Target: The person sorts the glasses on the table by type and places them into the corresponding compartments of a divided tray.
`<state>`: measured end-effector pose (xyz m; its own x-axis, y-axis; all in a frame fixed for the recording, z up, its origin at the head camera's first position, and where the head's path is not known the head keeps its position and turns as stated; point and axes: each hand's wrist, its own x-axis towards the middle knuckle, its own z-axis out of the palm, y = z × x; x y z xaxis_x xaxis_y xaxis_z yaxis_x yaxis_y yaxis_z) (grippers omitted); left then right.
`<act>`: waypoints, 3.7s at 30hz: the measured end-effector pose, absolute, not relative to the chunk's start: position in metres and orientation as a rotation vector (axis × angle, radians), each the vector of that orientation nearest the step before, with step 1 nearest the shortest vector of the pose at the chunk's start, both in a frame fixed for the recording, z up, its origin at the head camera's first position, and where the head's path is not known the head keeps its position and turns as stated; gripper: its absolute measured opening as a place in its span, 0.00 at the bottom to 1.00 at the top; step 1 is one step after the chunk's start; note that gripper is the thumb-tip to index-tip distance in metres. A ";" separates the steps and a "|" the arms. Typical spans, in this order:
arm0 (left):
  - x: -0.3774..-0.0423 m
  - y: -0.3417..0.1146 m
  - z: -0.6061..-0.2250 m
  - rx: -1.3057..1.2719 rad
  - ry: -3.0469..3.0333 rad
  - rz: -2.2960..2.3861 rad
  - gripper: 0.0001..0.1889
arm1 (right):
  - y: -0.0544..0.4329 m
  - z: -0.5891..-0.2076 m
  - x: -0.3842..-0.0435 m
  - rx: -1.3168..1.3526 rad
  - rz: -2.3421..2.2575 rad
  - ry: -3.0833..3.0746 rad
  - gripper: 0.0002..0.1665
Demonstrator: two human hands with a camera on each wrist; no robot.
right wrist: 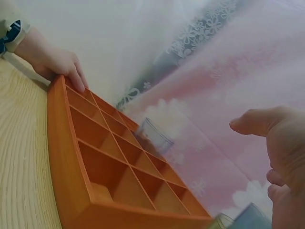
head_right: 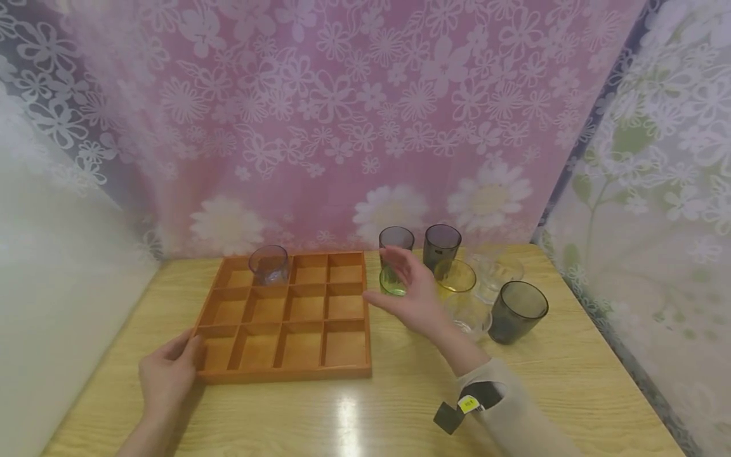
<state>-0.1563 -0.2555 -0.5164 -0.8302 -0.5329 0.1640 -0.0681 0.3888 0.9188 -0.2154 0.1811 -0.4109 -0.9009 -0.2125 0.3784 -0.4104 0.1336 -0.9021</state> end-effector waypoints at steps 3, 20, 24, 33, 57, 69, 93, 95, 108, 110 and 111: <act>-0.156 -0.255 -0.517 0.519 -2.229 -1.424 0.16 | 0.194 -0.412 -0.210 0.598 1.836 -2.250 0.48; -0.160 -0.255 -0.520 0.528 -2.235 -1.413 0.16 | 0.257 -0.419 -0.180 0.424 1.584 -2.345 0.45; -0.161 -0.255 -0.520 0.536 -2.225 -1.432 0.16 | 0.266 -0.428 -0.175 0.378 1.563 -2.332 0.46; -0.160 -0.254 -0.519 0.519 -2.225 -1.420 0.17 | 0.282 -0.443 -0.168 0.336 1.513 -2.335 0.48; -0.158 -0.255 -0.521 0.532 -2.220 -1.407 0.17 | 0.298 -0.478 -0.160 0.176 1.238 -2.484 0.53; -0.156 -0.255 -0.518 0.535 -2.235 -1.397 0.17 | 0.290 -0.495 -0.157 0.151 1.506 -2.344 0.58; -0.158 -0.256 -0.520 0.524 -2.219 -1.415 0.16 | 0.280 -0.518 -0.165 -0.089 1.597 -2.344 0.53; -0.158 -0.256 -0.520 0.523 -2.218 -1.415 0.16 | 0.278 -0.518 -0.165 -0.120 1.594 -2.346 0.53; -0.158 -0.258 -0.520 0.535 -2.245 -1.417 0.17 | 0.273 -0.514 -0.163 -0.162 1.634 -2.281 0.47; -0.158 -0.258 -0.520 0.532 -2.241 -1.418 0.17 | 0.272 -0.511 -0.162 -0.142 1.633 -2.273 0.46; -0.158 -0.259 -0.521 0.530 -2.239 -1.418 0.17 | 0.271 -0.509 -0.162 -0.131 1.623 -2.276 0.47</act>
